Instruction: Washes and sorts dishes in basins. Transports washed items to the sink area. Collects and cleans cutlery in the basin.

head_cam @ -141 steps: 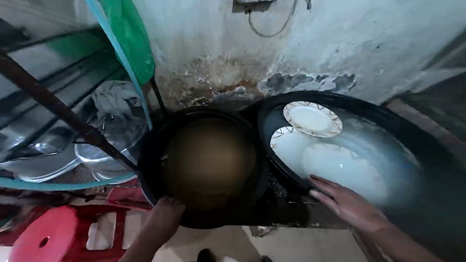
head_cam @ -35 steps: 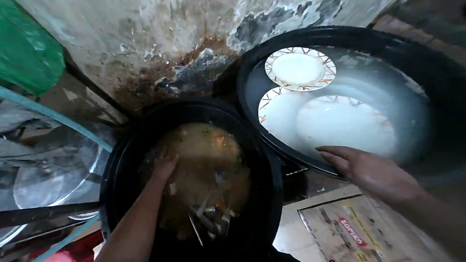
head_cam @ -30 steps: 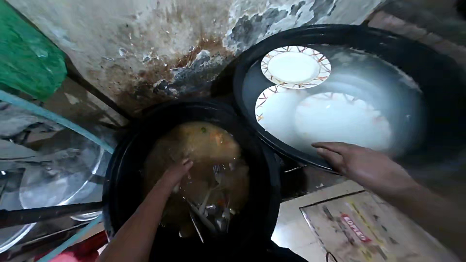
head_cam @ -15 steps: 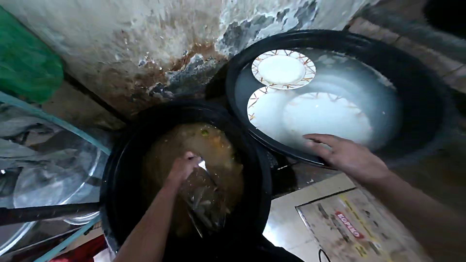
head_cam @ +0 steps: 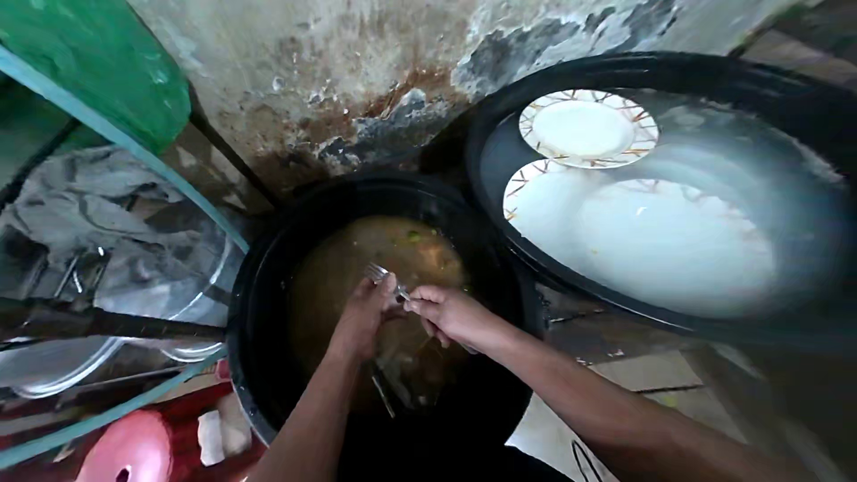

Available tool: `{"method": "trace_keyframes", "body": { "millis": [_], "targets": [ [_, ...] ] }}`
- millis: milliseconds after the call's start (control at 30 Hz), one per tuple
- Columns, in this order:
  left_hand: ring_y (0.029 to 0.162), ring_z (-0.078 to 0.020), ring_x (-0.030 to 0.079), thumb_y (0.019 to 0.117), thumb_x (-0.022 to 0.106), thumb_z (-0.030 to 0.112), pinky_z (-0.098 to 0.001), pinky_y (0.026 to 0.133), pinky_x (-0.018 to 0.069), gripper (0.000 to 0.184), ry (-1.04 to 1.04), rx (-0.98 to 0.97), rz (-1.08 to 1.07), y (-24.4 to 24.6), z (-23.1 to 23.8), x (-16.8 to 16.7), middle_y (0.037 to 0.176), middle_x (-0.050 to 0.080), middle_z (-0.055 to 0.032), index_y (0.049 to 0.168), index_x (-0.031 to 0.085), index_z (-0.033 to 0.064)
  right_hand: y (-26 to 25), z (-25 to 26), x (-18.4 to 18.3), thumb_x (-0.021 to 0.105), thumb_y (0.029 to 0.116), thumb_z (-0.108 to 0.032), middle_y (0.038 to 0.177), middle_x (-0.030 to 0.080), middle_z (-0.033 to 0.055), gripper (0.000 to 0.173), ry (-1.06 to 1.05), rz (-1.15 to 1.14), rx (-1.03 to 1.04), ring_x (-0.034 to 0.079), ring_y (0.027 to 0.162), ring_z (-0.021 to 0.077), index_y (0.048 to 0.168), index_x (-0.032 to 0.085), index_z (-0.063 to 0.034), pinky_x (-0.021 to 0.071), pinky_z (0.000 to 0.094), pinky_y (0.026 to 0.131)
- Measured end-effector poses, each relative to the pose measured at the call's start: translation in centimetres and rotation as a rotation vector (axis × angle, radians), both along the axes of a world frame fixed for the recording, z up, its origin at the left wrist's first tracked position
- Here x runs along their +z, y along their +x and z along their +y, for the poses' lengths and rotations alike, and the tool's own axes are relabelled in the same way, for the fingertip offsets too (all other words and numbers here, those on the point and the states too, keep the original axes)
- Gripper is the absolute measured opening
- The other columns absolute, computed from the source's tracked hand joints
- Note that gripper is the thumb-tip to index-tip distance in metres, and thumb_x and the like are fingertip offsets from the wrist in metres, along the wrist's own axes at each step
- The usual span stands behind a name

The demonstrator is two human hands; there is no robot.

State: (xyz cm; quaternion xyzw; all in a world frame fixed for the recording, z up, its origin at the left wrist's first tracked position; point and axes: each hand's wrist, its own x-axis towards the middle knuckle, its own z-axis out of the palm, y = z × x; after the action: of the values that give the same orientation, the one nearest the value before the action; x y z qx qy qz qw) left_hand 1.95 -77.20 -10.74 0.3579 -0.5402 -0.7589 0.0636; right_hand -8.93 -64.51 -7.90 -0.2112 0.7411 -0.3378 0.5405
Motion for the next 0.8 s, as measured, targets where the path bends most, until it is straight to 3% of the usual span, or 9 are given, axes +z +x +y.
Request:
{"method": "trace_keyframes", "body": {
  "millis": [133, 233, 300, 367, 433, 500, 567, 667, 800],
  "targets": [
    [0.085, -0.0203, 0.072, 0.1079, 0.051, 0.016, -0.0368, 0.079, 0.0611, 0.025, 0.071, 0.046, -0.096, 1.4, -1.7, -0.1, 0.1, 0.071, -0.0123, 0.123, 0.059, -0.0027, 0.5, -0.9, -0.7, 0.044, 0.111, -0.029, 0.081, 0.055, 0.0078, 0.035, 0.107, 0.067, 0.216, 0.049, 0.06, 0.0122, 0.135, 0.058, -0.008, 0.0443, 0.027, 0.059],
    [0.1, -0.0209, 0.072, 0.1101, 0.048, 0.022, -0.0385, 0.088, 0.0582, 0.032, -0.271, 0.096, -0.263, 2.7, -5.8, -0.5, 0.116, 0.072, -0.0127, 0.131, 0.058, 0.0001, -0.7, -1.0, -2.4, 0.042, 0.1116, -0.03, 0.099, 0.066, 0.0176, 0.036, 0.171, 0.306, 0.35, 0.064, 0.079, 0.0265, 0.136, 0.059, -0.008, 0.0539, 0.0418, 0.075],
    [0.127, -0.028, 0.06, 0.1095, 0.049, 0.019, -0.0476, 0.106, 0.0483, 0.037, -0.645, -0.045, -0.545, 4.2, -8.7, -2.4, 0.141, 0.061, -0.0144, 0.143, 0.055, 0.0036, -1.8, -1.1, -3.5, 0.041, 0.1116, -0.026, 0.126, 0.066, 0.0213, 0.037, 0.291, 0.48, 0.42, 0.066, 0.114, 0.037, 0.14, 0.057, -0.008, 0.0509, 0.0536, 0.099],
    [0.149, -0.0398, 0.034, 0.102, 0.059, 0.011, -0.0537, 0.119, 0.0338, 0.061, -0.859, -0.352, -0.841, 5.6, -10.0, -5.0, 0.164, 0.03, -0.0219, 0.157, 0.034, 0.0017, -2.4, -1.1, -4.8, 0.042, 0.1106, -0.02, 0.137, 0.061, 0.0201, 0.037, 0.404, 0.559, 0.461, 0.058, 0.129, 0.0389, 0.145, 0.054, -0.0091, 0.0464, 0.0565, 0.106],
    [0.154, -0.0429, 0.02, 0.1002, 0.065, 0.018, -0.0542, 0.123, 0.0274, 0.074, -0.828, -0.591, -0.978, 6.0, -9.0, -6.5, 0.169, 0.013, -0.0235, 0.161, 0.025, 0.0041, -2.3, -1.0, -6.0, 0.046, 0.1079, -0.013, 0.136, 0.062, 0.0205, 0.036, 0.45, 0.561, 0.452, 0.059, 0.127, 0.0403, 0.143, 0.055, -0.0085, 0.0479, 0.0584, 0.104],
    [0.154, -0.0412, 0.023, 0.101, 0.064, 0.023, -0.0531, 0.122, 0.0293, 0.068, -0.848, -0.553, -0.946, 5.7, -7.2, -6.7, 0.168, 0.019, -0.0212, 0.16, 0.034, 0.0103, -2.2, -0.9, -6.5, 0.046, 0.1082, -0.014, 0.133, 0.063, 0.0208, 0.036, 0.41, 0.544, 0.409, 0.062, 0.124, 0.0399, 0.142, 0.056, -0.0084, 0.0492, 0.0576, 0.102],
    [0.157, -0.0401, 0.014, 0.1034, 0.06, 0.021, -0.0538, 0.125, 0.0222, 0.056, -0.984, -0.444, -0.825, 4.9, -5.8, -6.4, 0.169, 0.021, -0.0189, 0.156, 0.043, 0.01, -2.4, -0.7, -6.1, 0.041, 0.1112, -0.022, 0.131, 0.065, 0.0188, 0.038, 0.272, 0.572, 0.292, 0.064, 0.12, 0.0374, 0.145, 0.055, -0.0112, 0.0504, 0.0552, 0.101],
    [0.151, -0.0365, 0.031, 0.1024, 0.059, 0.016, -0.0529, 0.122, 0.0301, 0.046, -1.138, -0.6, -0.641, 2.6, -3.8, -5.4, 0.161, 0.041, -0.013, 0.148, 0.055, 0.0127, -3.3, -0.5, -6.0, 0.042, 0.1113, -0.027, 0.127, 0.067, 0.0171, 0.036, 0.1, 0.548, 0.099, 0.065, 0.117, 0.0345, 0.138, 0.06, -0.0106, 0.0503, 0.0553, 0.101],
    [0.153, -0.0354, 0.026, 0.102, 0.062, 0.023, -0.0609, 0.118, 0.0297, 0.041, -1.106, -0.957, -0.581, -0.2, -2.2, -6.8, 0.163, 0.037, -0.0065, 0.143, 0.061, 0.0201, -3.5, -0.3, -6.5, 0.051, 0.1082, -0.019, 0.114, 0.069, 0.0162, 0.025, -0.074, 0.502, -0.088, 0.067, 0.106, 0.0313, 0.123, 0.066, -0.0056, 0.0525, 0.053, 0.094]
  ]
}}
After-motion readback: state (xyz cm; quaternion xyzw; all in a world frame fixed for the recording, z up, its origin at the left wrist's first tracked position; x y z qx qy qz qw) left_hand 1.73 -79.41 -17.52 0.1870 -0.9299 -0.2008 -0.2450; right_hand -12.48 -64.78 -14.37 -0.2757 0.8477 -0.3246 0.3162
